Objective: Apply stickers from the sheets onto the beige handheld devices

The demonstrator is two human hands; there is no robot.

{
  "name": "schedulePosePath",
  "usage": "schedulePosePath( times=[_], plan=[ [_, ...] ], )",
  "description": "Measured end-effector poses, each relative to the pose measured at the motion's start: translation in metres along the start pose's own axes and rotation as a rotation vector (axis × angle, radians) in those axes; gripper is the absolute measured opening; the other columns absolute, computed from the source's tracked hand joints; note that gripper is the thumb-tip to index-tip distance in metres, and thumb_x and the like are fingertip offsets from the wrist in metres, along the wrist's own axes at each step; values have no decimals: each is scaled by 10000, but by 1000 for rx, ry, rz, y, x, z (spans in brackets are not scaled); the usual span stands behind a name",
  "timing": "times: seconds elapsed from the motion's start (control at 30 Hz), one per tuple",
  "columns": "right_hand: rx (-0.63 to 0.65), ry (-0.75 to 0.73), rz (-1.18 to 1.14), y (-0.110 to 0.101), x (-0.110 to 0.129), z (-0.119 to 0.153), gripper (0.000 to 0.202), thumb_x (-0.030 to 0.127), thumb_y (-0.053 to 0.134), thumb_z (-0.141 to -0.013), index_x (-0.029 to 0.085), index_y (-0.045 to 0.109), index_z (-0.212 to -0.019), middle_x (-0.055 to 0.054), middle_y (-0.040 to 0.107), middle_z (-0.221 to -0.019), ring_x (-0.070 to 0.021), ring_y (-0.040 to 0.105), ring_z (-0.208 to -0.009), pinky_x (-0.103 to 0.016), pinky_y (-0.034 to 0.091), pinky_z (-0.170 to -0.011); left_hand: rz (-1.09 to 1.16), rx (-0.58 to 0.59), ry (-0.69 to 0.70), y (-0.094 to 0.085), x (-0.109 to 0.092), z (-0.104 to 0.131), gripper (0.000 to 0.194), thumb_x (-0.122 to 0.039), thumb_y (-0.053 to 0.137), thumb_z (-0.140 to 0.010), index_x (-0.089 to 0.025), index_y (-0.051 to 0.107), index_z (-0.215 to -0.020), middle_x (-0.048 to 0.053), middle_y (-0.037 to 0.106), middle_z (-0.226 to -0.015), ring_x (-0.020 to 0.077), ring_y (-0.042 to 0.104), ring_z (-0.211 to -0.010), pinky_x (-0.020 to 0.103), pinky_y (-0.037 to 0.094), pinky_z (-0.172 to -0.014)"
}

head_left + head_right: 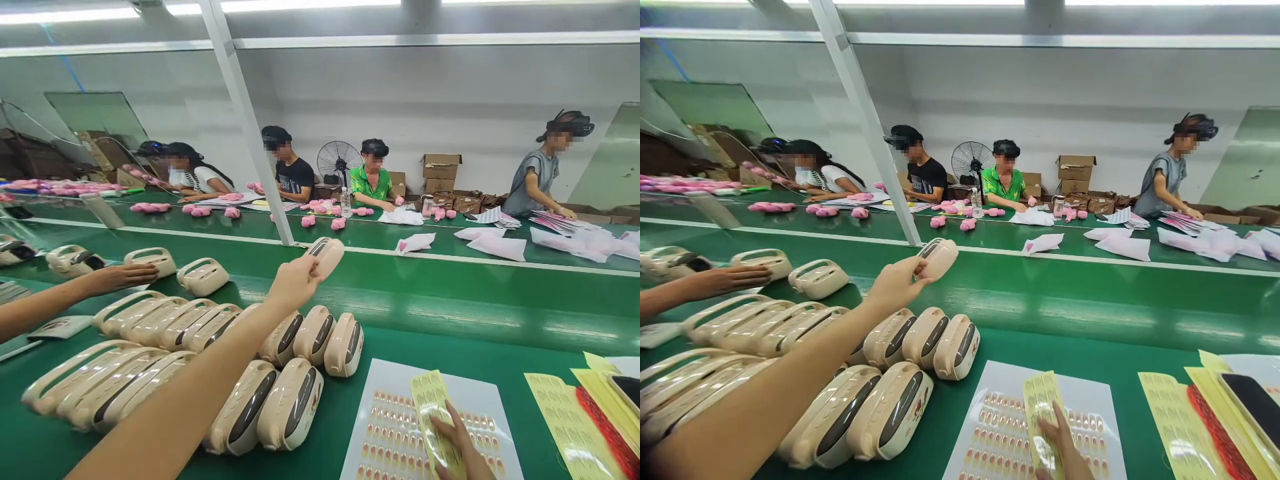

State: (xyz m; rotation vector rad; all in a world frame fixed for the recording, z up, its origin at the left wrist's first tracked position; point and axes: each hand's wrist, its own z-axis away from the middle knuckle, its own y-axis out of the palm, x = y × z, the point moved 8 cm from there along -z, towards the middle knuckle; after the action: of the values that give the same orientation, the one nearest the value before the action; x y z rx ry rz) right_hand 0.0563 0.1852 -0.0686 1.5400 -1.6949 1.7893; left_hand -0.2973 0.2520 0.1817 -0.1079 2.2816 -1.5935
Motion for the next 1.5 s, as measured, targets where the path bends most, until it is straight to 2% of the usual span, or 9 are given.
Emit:
schedulePosePath(
  times=[0.27,0.43,0.5,0.6,0.7,0.8,0.93,1.13,1.5],
  plan=[
    [-160,-50,-582,-61,127,-54,740,465,433,-835,270,1,-1404,-104,270,-1438,-227,318,-1291,-429,371,-975,124,-164,770,8,-151,170,317,-150,321,-847,-176,630,-917,65,625,-655,224,532,-641,374,391,-693],
    [-375,218,-891,-69,120,-49,750,244,513,-675,246,179,-1347,-78,483,-1258,-208,519,-1089,-369,481,-836,561,180,904,43,-174,219,297,-184,401,-840,-229,641,-1008,96,672,-788,247,577,-725,390,408,-746],
    [-412,375,-980,-69,102,-39,731,196,478,-604,250,255,-1298,-51,556,-1130,-181,590,-890,-311,523,-656,849,190,760,47,-161,217,230,-228,559,-770,-280,656,-971,85,672,-909,269,577,-863,403,390,-840],
    [-368,530,-991,-67,87,-28,738,155,428,-512,243,337,-1239,20,604,-824,-115,545,-592,-202,442,-454,1362,65,153,71,-115,207,379,-354,683,-673,-304,612,-1042,59,618,-1108,294,479,-1108,423,314,-969],
    [-250,566,-900,-60,89,-25,696,155,420,-507,230,381,-1198,41,575,-714,-105,504,-519,-185,386,-407,1850,616,-344,137,-127,237,523,-612,588,-645,-240,638,-1009,84,647,-1079,345,452,-1158,468,354,-935],
    [-173,464,-762,-63,92,-26,593,172,492,-562,229,429,-1148,-22,598,-952,-146,583,-735,-239,468,-560,2141,1031,-439,160,-156,271,580,-698,559,-583,-222,702,-881,88,701,-977,359,511,-1103,461,382,-914],
    [-148,397,-434,-76,61,-23,436,258,614,-612,214,538,-1039,-69,578,-1104,-196,548,-999,-285,469,-736,2258,880,-571,168,-149,268,352,-524,660,-617,-260,712,-843,31,733,-875,281,609,-963,365,453,-829],
    [-153,529,-85,-70,-1,-15,101,206,584,-647,166,554,-560,-1,571,-563,-166,561,-604,-265,421,-572,2309,587,-896,171,-150,233,299,-439,537,-776,-262,621,-1002,18,711,-908,215,638,-836,340,497,-710],
    [-162,432,136,-62,11,-18,137,71,553,-644,187,587,-579,-87,561,-835,-252,524,-898,-357,423,-803,2254,469,-908,199,-162,220,427,-492,454,-825,-193,563,-1110,62,693,-915,215,640,-841,370,502,-770]
  ],
)
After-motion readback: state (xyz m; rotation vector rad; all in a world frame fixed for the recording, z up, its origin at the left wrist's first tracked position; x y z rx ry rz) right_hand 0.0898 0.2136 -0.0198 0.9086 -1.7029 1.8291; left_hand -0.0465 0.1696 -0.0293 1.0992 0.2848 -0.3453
